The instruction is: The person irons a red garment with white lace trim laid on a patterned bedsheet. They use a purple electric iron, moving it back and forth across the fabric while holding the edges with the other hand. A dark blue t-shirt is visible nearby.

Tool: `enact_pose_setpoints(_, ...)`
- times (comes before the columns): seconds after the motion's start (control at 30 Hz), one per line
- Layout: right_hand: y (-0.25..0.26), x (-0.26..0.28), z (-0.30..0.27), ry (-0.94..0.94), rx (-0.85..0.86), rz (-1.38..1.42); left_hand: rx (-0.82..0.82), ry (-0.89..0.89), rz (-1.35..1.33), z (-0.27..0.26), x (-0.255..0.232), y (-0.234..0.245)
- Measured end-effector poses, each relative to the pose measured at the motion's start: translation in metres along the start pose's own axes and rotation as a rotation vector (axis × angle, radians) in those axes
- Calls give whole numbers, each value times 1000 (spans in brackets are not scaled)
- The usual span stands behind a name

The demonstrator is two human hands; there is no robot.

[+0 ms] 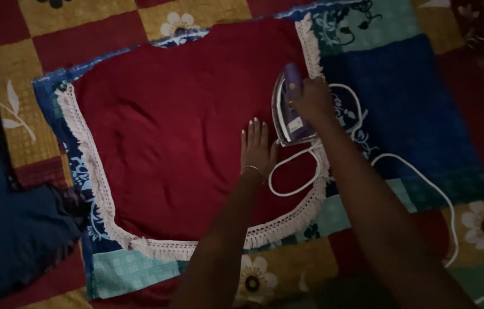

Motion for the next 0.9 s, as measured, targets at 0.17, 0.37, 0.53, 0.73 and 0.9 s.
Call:
enact_pose_setpoints(0.17,50,-73,-77,38,-417,31,-18,-63,-39,-23,-4,-22)
enact_pose_setpoints(0.37,21,-98,-163,33,-189,-162,-59,-66,-113,-63,-25,-38)
enact_pose_setpoints(0.53,-1,-117,-171,78,-175,-187,-92,-11,-97,-71,-36,-52)
enact_pose_setpoints(0.73,16,-140,-170,0,-167,-31,-98,55,-307,-72,-65,-50)
enact_pose_setpoints(0.9,45,-148,-171,-44,-161,-99,-78,24,-367,-67,-100,-61)
Point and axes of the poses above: each hand's wrist, its own z-axis towards the middle knuckle, its own y-axis out of the back of the hand, x = y × z, the point moved 6 cm from there along z, towards the middle knuckle, and after that the axes turned 15 degrees about y, right-handed, at the moved point
